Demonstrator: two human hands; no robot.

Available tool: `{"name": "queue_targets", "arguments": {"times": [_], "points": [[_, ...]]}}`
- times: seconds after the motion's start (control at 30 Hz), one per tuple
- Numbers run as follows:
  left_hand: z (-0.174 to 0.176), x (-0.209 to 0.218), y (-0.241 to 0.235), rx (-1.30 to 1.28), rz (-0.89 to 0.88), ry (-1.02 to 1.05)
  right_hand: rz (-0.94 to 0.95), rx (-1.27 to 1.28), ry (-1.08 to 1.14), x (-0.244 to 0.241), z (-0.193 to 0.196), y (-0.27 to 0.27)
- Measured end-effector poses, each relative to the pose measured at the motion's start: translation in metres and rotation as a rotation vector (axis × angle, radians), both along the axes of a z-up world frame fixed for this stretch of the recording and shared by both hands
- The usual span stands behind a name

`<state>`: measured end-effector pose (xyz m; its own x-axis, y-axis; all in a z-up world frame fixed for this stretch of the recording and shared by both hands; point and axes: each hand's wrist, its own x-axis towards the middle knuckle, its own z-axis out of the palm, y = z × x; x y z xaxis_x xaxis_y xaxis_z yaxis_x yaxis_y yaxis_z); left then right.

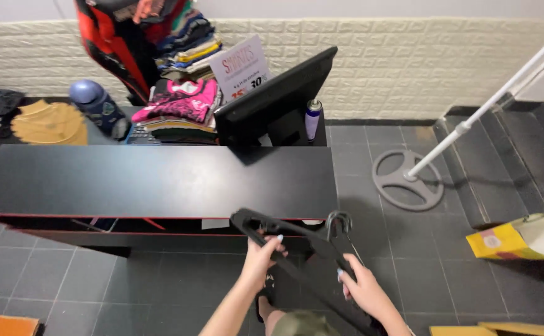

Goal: The person is taking various clothing items from a pile and placing them onto plastic hangers at a store counter.

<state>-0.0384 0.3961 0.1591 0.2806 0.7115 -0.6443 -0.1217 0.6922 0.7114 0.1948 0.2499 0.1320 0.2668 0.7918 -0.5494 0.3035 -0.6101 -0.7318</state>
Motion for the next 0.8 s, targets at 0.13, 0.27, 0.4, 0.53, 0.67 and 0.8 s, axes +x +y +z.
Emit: {"name": "queue_targets", "arguments": {"times": [0.13,0.27,0.4,0.53,0.67,0.8], "points": [[0.011,0.02,0.078,-0.145,-0.155,0.021,-0.114,-0.029,-0.026,-0.004,-0.002,0.06],[-0.066,0.06,0.144,-0.054,-0.351,0.116,-0.169,-0.004,-0.153,-0.007,-0.023,0.116],[-0.105,0.087,0.194,0.046,-0.488,0.286,-0.224,0.148,-0.353,-0.016,-0.079,0.131],[-0.11,0.114,0.242,0.255,-0.673,0.491,-0.21,-0.079,-0.424,-0.028,-0.059,0.168],[-0.109,0.126,0.273,0.408,-0.859,0.7,-0.255,0.041,-0.431,-0.033,-0.07,0.187],[-0.133,0.139,0.296,0.626,-1.057,0.994,-0.19,0.051,-0.652,-0.032,-0.093,0.206]]}}
